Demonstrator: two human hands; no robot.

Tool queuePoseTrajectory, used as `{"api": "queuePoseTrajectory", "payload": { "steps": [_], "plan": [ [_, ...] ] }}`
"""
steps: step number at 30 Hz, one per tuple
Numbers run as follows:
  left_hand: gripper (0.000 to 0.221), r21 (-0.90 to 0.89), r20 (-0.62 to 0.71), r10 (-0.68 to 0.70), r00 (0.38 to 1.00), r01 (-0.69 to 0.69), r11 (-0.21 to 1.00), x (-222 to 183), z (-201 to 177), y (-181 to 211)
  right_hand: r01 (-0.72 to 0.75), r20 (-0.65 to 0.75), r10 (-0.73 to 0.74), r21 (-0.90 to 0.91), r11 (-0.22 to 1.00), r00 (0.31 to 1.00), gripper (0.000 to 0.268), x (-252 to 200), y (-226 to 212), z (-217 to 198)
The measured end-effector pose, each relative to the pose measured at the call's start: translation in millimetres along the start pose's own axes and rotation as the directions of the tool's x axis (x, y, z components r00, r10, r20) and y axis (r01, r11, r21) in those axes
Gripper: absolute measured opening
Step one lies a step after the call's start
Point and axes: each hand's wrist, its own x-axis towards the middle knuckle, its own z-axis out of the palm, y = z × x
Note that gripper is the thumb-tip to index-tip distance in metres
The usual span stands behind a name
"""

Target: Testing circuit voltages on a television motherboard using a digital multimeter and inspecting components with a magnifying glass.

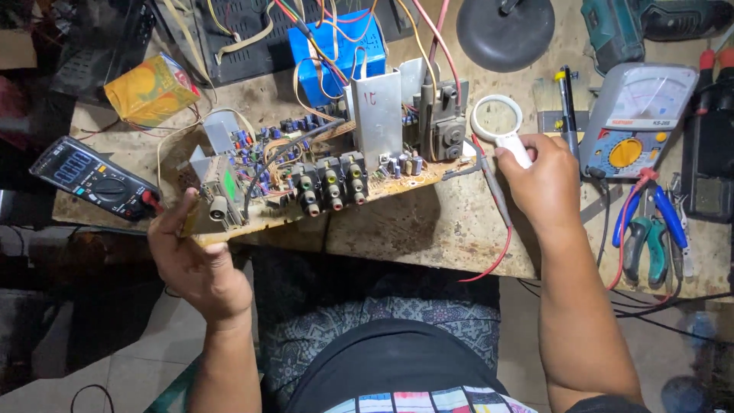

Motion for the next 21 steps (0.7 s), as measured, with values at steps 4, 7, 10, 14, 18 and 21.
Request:
{"api": "queuePoseTrajectory", "payload": {
  "steps": [4, 7, 10, 14, 18, 21],
  "plan": [
    [0.071, -0.05, 0.005, -0.061, 0.998, 0.061, 0.997, 1, 0, 3, -0.093, -0.023, 0.094, 0.068, 0.993, 0.995, 0.032, -7, -25, -37],
    [0.068, -0.028, -0.003, -0.097, 0.995, 0.097, 0.995, 2, -1, 6, -0.04, -0.103, 0.061, 0.187, 0.982, 0.993, 0.03, -23, -51, -76],
    [0.069, -0.007, -0.005, -0.099, 0.995, 0.099, 0.995, 3, 1, 12, 0.092, -0.227, -0.042, 0.213, 0.973, 0.973, 0.035, -52, -89, -111],
    [0.07, 0.027, -0.014, -0.097, 0.995, 0.097, 0.995, 3, 5, 20, 0.428, -0.144, -0.403, 0.301, 0.852, 0.904, 0.052, -75, -120, -133],
    [0.078, 0.112, -0.015, -0.129, 0.992, 0.129, 0.985, 2, 1, 21, 0.548, -0.124, -0.536, 0.276, 0.79, 0.835, 0.045, -78, -149, -133],
    [0.077, 0.196, 0.014, -0.097, 0.995, 0.093, 0.976, 1, -2, 21, 0.546, -0.144, -0.531, 0.335, 0.768, 0.835, 0.046, -81, -143, -137]
  ]
}}
